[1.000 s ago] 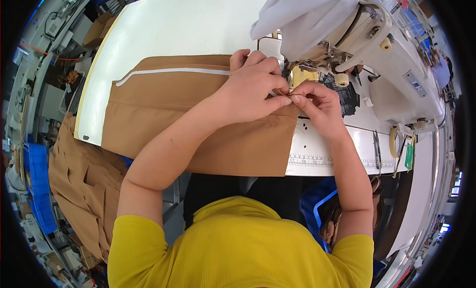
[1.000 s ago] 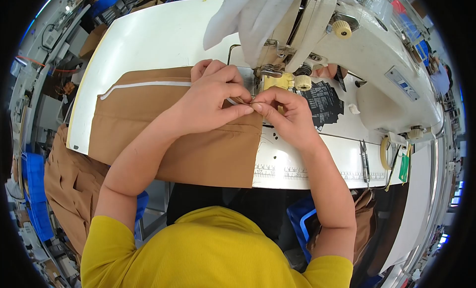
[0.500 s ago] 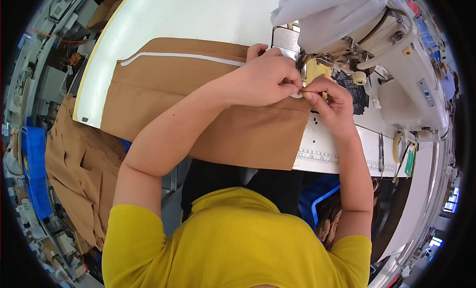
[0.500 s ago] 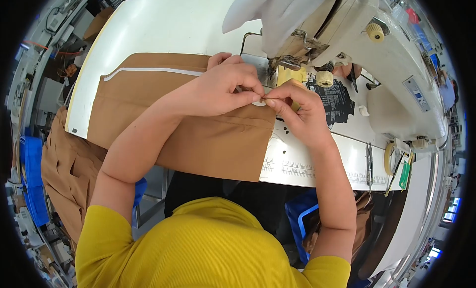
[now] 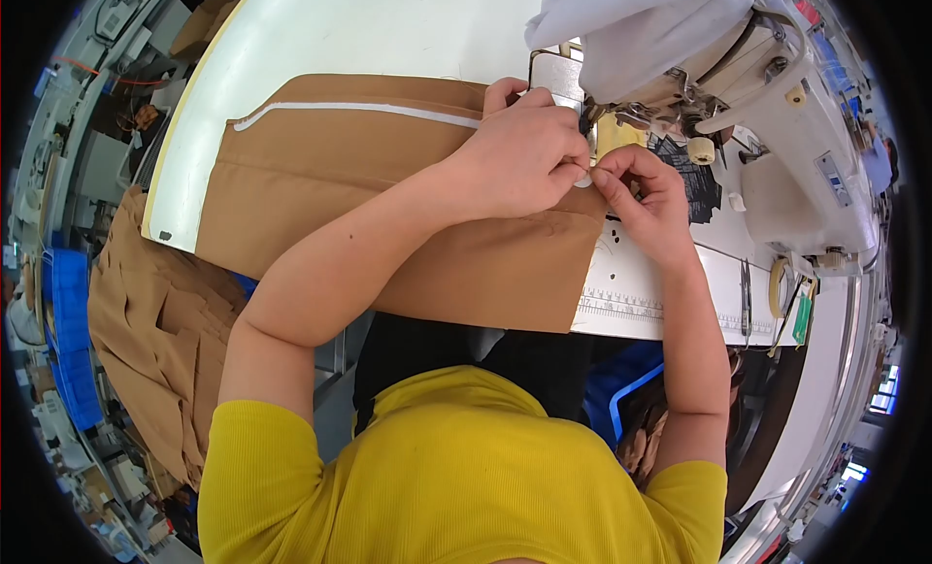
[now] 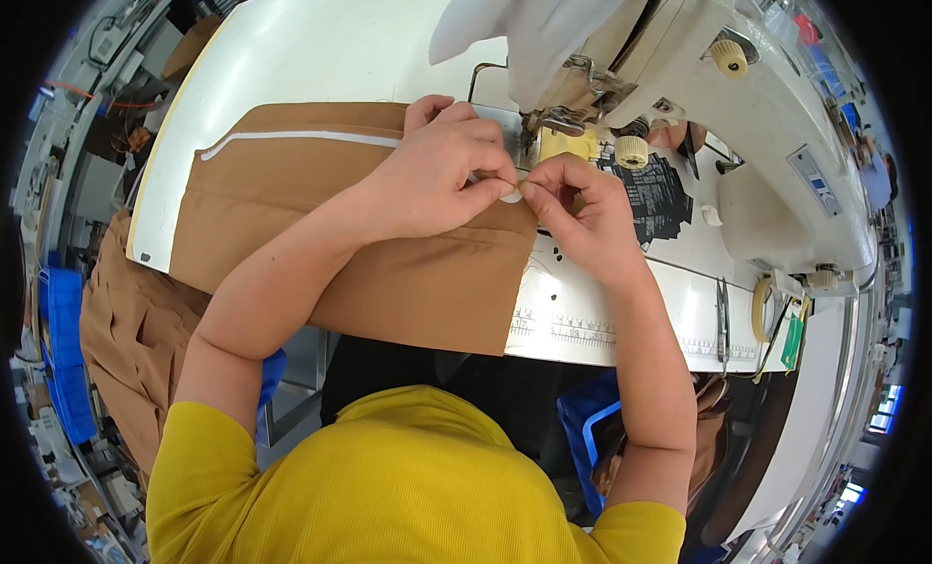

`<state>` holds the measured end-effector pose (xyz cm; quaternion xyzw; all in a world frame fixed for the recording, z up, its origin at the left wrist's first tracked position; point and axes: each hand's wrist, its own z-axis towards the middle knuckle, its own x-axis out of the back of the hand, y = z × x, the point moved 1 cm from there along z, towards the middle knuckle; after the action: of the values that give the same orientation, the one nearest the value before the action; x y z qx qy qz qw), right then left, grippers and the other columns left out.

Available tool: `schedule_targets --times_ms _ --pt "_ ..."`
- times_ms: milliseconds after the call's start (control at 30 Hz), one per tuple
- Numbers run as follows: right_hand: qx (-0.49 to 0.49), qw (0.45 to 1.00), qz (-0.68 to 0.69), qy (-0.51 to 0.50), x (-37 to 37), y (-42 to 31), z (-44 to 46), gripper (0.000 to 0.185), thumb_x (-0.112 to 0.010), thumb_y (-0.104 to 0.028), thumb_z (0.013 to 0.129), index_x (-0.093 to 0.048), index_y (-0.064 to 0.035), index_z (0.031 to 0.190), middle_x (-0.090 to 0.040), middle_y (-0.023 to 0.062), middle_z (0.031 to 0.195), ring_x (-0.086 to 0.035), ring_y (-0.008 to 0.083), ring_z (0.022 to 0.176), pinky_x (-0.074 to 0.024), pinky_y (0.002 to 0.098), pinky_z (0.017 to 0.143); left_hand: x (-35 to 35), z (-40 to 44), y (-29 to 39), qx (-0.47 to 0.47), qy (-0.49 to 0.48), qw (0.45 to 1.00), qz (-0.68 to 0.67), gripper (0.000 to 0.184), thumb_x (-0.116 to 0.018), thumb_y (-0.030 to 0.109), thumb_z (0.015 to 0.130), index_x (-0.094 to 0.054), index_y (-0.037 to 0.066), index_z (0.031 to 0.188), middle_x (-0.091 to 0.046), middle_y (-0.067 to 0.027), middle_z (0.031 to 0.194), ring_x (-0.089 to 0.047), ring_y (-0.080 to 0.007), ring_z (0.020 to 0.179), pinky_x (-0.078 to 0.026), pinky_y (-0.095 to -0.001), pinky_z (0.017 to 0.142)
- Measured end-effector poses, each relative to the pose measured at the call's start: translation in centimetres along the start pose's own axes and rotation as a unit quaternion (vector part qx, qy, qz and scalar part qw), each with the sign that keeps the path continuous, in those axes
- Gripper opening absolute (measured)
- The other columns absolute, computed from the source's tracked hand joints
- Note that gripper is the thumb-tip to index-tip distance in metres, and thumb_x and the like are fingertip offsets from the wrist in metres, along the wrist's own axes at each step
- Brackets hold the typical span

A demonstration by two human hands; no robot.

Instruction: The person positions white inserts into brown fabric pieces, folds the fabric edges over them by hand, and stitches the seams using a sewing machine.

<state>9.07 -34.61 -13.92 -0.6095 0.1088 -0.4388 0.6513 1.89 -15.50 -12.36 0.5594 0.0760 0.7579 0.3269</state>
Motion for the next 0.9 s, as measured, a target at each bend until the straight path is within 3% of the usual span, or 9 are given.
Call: schedule_targets --times_ms 167,433,733,900 --pt "0.047 0.997 -0.064 0.002 0.00 -0.29 0.02 0.002 -0.063 -0.004 0.089 -0.062 -0.0014 0.088 -0.058 -0.0043 0.076 -0.046 0.0024 0.064 -0.0377 0.0190 0.056 -0.30 0.04 -0.11 0.013 -0.004 1.000 0.000 0.007 -0.065 0.018 0.083 -0.070 0.012 0.083 -0.059 0.0006 0.082 -0.051 -0.0199 0.098 -0.022 -0.0458 0.104" --pt "-0.062 0.995 0.079 -0.009 0.03 -0.04 0.00 0.005 -0.064 -0.004 0.089 -0.061 -0.0008 0.086 -0.057 -0.0043 0.076 -0.047 0.0023 0.066 -0.0394 0.0191 0.059 -0.47 0.06 0.31 0.030 0.037 0.998 -0.052 0.010 -0.069 0.022 0.082 -0.070 0.011 0.084 -0.059 0.0015 0.079 -0.051 -0.0179 0.092 -0.021 -0.0426 0.104" --pt "-0.088 0.982 0.167 -0.030 0.58 -0.10 0.29 0.015 -0.072 -0.013 0.087 -0.065 0.0005 0.088 -0.062 -0.0024 0.077 -0.052 0.0020 0.069 -0.0426 0.0194 0.061 -0.39 0.09 0.09 0.023 0.036 0.995 -0.088 0.006 -0.069 0.016 0.083 -0.069 0.011 0.081 -0.055 0.0032 0.077 -0.050 -0.0146 0.087 -0.022 -0.0393 0.102" --pt "-0.100 0.984 0.145 -0.033 0.84 0.08 0.03 0.012 -0.072 -0.010 0.086 -0.066 0.0006 0.086 -0.062 -0.0032 0.075 -0.051 0.0011 0.066 -0.0420 0.0179 0.059 -0.03 0.22 -0.17 0.031 0.033 0.993 -0.112 0.006 -0.068 0.016 0.084 -0.068 0.011 0.081 -0.054 0.0040 0.077 -0.049 -0.0134 0.085 -0.023 -0.0374 0.100"
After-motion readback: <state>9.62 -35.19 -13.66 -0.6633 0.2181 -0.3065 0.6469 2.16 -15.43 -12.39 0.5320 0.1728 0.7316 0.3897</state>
